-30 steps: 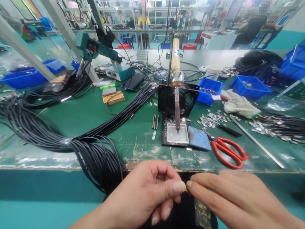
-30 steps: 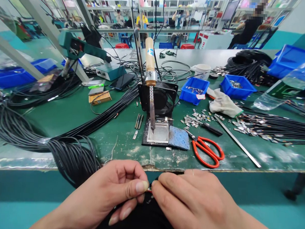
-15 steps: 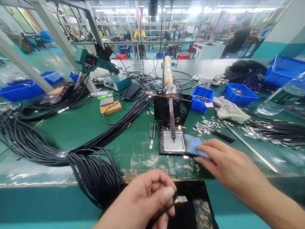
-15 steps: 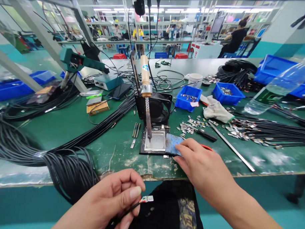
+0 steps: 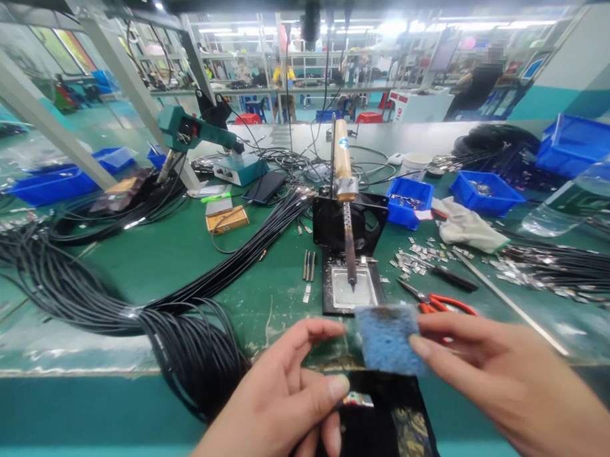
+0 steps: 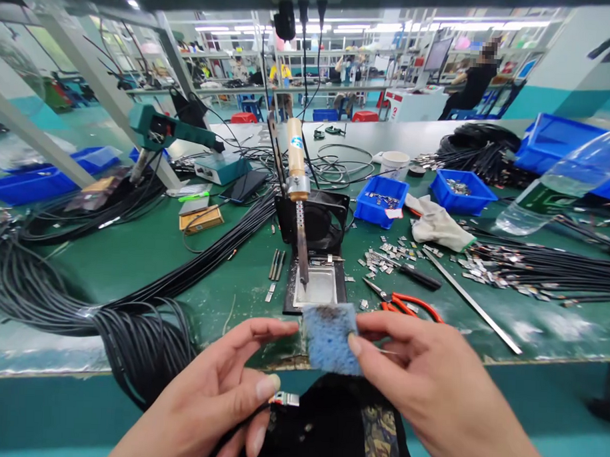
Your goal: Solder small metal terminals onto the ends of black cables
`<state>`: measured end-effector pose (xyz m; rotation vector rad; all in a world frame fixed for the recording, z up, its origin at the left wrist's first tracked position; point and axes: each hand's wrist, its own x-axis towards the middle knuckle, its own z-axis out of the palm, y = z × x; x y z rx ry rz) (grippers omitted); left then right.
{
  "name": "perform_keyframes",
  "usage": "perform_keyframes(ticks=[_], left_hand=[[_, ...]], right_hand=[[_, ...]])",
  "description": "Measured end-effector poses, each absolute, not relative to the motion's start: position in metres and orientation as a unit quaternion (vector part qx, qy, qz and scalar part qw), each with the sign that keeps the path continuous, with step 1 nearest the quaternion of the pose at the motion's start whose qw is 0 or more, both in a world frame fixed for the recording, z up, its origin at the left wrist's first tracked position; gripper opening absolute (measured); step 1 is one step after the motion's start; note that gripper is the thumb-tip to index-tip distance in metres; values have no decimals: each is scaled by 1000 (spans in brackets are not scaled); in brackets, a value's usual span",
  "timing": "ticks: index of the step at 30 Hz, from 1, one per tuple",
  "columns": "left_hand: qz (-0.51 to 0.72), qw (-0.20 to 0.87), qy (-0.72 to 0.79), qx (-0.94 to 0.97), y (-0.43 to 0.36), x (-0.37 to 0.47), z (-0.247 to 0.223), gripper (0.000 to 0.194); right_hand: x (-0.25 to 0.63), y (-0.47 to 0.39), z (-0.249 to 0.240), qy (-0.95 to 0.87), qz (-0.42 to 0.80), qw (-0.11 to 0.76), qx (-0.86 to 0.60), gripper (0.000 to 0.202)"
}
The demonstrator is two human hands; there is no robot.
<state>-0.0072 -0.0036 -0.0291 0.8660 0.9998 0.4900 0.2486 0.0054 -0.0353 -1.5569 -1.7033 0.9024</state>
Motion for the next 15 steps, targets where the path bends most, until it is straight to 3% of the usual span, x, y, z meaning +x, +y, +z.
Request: perform_keyframes(ticks=[4,9,15], left_hand=[[237,746,478,399,-2,-8,-28,56],[277,707,512,401,3,-10,-22,68],[272,683,524,430,-1,-11,-14,69]], right_hand=[[225,22,-43,-532,578,316,-532,22],[203,41,-44,-518,569,349,-534,22],[201,33,-43,-524,514,358,-577,28]])
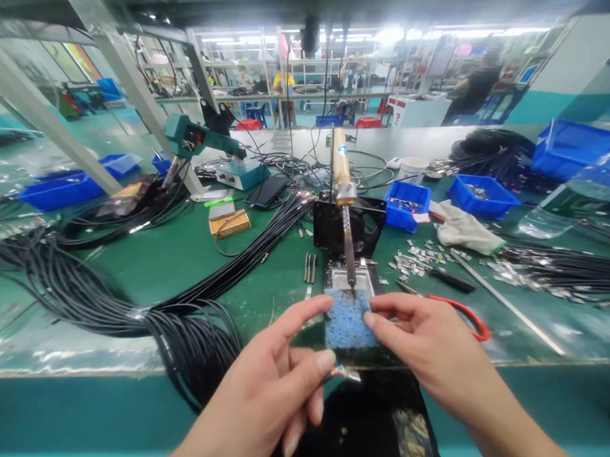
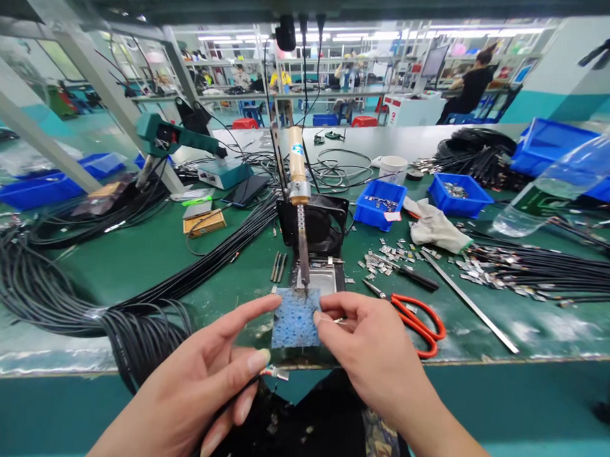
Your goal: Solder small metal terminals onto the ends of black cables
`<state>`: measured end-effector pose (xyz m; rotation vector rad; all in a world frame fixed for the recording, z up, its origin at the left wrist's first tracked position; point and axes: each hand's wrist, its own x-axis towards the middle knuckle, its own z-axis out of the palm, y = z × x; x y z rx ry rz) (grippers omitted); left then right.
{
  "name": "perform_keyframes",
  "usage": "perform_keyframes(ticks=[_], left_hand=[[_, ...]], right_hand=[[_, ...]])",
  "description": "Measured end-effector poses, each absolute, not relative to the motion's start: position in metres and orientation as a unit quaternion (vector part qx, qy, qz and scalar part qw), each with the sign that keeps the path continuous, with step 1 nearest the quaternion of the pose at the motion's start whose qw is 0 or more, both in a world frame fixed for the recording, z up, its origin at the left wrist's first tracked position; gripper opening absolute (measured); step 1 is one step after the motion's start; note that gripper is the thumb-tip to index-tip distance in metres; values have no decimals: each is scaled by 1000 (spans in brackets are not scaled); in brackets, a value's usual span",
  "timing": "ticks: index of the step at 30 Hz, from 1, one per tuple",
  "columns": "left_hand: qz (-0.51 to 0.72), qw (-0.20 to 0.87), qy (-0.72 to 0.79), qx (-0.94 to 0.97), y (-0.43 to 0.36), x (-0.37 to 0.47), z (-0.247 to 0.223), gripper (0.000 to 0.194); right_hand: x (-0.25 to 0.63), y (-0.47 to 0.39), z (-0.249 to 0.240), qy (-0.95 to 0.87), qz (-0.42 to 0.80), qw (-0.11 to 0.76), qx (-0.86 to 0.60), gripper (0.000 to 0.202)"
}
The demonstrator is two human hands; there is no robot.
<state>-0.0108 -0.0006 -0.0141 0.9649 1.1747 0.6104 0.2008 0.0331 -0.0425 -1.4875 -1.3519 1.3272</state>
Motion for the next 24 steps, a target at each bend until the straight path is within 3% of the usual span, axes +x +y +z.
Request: perform_keyframes(ticks=[11,15,18,19,21,24], left_hand=[[275,680,534,421,-2,-7,-13,62],[278,712,519,383,-4,-6,-18,41],[301,729,500,357,-8,-5,-24,36],[310,731,491,357,-9,-4,-26,37],[319,737,472,364,-9,-3,-31,36],[312,751,450,367,-8,-1,-36,34]], right_hand=[[207,33,-40,-547,498,323,-590,33],[233,38,-46,-549,487,311,-604,36],[263,26,-50,-531,390,334,-674,43],[270,19,-50,-517,294,347,-725,42],[277,2,-50,-518,232,350,-745,34],[262,-17,-53,-566,374,342,-650,47]])
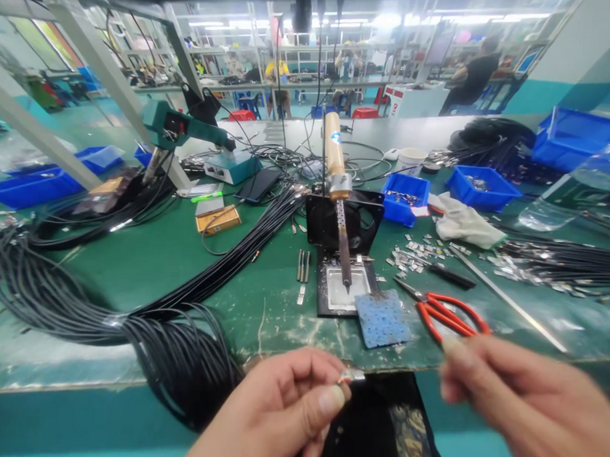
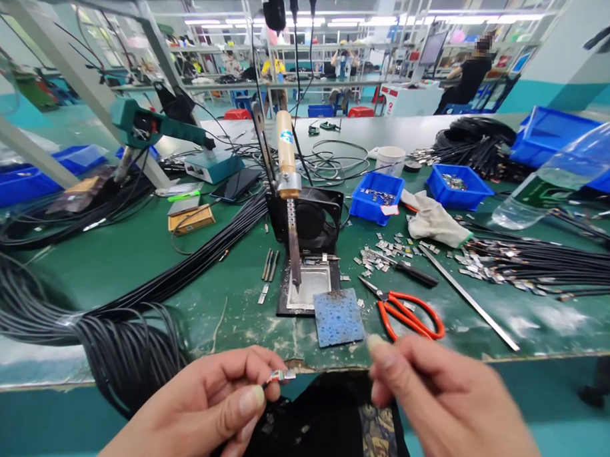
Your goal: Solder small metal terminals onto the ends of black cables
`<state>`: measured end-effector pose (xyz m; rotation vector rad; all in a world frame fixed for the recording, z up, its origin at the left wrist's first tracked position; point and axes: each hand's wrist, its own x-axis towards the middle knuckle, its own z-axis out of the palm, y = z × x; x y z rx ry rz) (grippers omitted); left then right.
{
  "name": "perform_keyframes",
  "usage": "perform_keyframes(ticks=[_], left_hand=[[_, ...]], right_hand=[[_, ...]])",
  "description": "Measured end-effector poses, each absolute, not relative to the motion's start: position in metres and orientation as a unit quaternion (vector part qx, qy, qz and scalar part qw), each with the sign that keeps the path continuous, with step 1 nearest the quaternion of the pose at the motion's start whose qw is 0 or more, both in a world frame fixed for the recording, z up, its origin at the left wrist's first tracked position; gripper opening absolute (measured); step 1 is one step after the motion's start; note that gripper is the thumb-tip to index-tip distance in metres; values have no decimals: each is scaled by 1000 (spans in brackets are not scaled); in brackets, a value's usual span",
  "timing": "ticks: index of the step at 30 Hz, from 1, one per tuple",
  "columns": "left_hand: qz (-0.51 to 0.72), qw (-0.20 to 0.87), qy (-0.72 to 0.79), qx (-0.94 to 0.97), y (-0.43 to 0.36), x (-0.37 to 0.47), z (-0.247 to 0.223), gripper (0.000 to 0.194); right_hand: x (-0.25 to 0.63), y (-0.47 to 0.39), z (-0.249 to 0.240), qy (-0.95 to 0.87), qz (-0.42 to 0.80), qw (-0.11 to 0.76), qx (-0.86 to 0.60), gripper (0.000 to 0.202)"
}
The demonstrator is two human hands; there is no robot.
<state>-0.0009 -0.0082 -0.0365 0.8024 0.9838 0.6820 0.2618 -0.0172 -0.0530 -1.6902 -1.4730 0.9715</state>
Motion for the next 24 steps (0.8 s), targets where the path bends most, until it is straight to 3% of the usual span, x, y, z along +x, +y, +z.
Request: perform_keyframes(ticks=[2,8,20,24], left_hand=[[310,752,449,371,-8,0,-38,32],[284,724,453,436,-9,2,-37,29],[202,734,496,418,-8,5,-28,32],[199,731,505,414,-9,6,-28,32]], right_hand=[[242,-22,-57,-539,521,309,-585,56],[198,-18,-60,-379,719,310,-494,53],[207,-26,-62,-456,665,277,-522,43],[204,-27,-59,-468,628,301,-544,39]])
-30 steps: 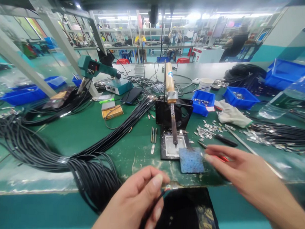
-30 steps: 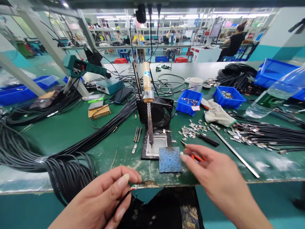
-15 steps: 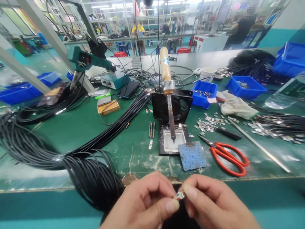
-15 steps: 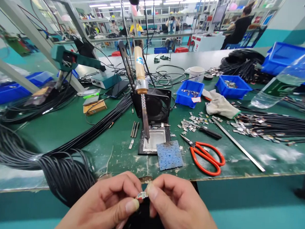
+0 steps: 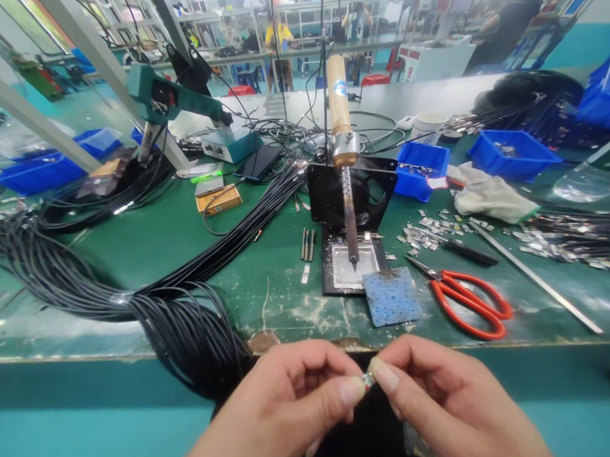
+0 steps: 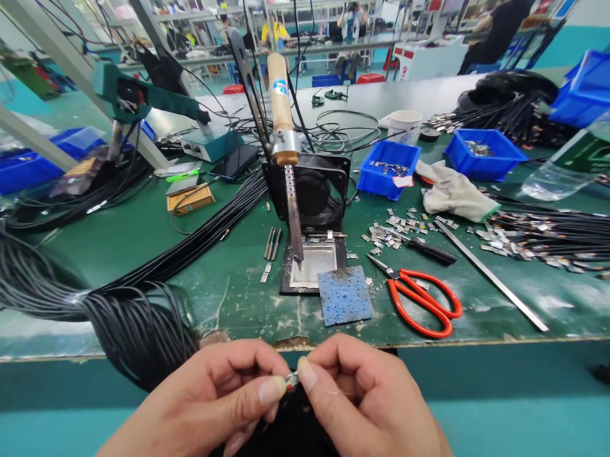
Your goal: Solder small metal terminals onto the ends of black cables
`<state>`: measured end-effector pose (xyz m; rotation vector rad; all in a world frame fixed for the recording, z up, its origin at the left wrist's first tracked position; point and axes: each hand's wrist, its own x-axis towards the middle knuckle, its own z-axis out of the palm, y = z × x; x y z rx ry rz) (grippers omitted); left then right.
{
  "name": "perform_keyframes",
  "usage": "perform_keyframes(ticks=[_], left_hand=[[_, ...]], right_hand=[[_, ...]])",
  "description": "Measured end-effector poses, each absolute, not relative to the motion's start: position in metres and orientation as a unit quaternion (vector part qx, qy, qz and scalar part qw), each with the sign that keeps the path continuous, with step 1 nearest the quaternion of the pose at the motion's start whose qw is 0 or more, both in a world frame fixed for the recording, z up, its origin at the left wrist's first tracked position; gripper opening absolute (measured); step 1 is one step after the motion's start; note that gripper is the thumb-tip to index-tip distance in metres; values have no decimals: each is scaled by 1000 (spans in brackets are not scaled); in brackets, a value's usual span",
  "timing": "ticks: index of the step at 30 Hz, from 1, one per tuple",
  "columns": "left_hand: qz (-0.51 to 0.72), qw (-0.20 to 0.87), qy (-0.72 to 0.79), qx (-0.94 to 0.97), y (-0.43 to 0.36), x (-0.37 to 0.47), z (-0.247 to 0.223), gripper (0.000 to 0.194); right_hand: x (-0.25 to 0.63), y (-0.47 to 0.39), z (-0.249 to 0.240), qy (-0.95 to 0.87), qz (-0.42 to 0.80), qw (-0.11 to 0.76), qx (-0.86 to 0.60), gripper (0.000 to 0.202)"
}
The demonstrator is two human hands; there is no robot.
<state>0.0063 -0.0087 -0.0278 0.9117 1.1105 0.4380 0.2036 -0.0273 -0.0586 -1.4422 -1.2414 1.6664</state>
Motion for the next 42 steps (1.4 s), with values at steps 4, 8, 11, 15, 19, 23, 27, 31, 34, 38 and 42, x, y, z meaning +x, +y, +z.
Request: perform_keyframes(ticks=[4,8,11,15,19,23,27,31,34,38,42], left_hand=[[205,725,515,409,-10,7,-28,30],[212,726,514,404,-9,9,-28,25],[213,725,513,407,-9,10,-27,23],[214,726,515,402,-9,11,-26,22],[209,723,516,408,-8,11,-27,22],[206,724,514,412,-8,11,-27,22],[206,721,521,408,-8,12,-28,24],[197,723,519,411,-7,12,-29,24],[193,720,520,417,-7,12,-28,24],[206,719,519,415,-4,13,-29,21],[219,716,523,407,-3,15,-28,21]], right_hand=[[198,-24,-52,-501,563,344,-560,40],[197,-17,-49,-522,532,357,-563,42],[199,-17,-50,-522,530,359,-563,42],[204,-23,-55,-513,570,329,-551,40],[208,-26,-59,-506,620,275,-533,40],[211,-24,-59,-513,619,263,-533,41],[213,-24,-59,-514,614,266,-537,39],[214,-25,-60,-514,617,261,-536,40],[214,-25,-60,-516,619,253,-535,41],[212,-22,-59,-511,625,254,-532,40],[211,-22,-56,-498,619,276,-541,39]])
